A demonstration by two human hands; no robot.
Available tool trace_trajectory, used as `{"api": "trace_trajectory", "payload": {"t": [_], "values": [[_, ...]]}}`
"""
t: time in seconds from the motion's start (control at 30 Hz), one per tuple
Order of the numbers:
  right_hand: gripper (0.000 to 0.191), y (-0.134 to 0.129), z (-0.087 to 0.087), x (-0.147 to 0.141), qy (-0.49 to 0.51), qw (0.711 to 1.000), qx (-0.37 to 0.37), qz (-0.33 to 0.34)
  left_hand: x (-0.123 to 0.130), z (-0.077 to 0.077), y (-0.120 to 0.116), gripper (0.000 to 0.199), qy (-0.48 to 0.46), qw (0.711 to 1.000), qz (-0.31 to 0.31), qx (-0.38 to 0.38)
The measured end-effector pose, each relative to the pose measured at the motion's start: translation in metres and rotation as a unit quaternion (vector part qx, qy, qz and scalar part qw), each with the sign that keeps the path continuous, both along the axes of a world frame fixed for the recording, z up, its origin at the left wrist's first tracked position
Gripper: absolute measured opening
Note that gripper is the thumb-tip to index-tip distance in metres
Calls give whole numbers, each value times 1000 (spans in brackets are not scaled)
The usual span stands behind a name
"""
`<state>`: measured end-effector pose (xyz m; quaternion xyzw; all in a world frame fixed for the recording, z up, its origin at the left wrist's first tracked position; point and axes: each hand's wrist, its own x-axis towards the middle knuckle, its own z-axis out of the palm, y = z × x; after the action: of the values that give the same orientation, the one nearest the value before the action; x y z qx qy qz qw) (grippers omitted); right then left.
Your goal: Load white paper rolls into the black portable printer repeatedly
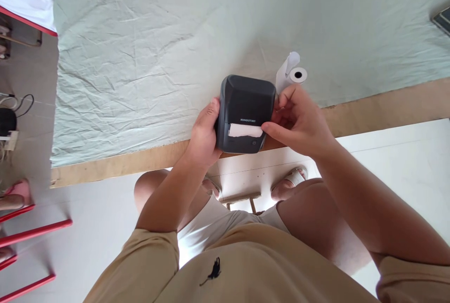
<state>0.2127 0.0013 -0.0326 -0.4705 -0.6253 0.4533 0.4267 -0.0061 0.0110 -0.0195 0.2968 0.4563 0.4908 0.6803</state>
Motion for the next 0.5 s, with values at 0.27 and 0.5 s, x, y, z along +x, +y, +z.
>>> {"api": "trace_trajectory", "payload": {"t": [0.27,0.5], "values": [[40,-3,17,0,-62,982,162,-74,1,1,2,55,-5,1000,-22,-2],[27,1,32,-17,-29,928,270,-253,-2,4,-2,50,17,994,-82,63]]}}
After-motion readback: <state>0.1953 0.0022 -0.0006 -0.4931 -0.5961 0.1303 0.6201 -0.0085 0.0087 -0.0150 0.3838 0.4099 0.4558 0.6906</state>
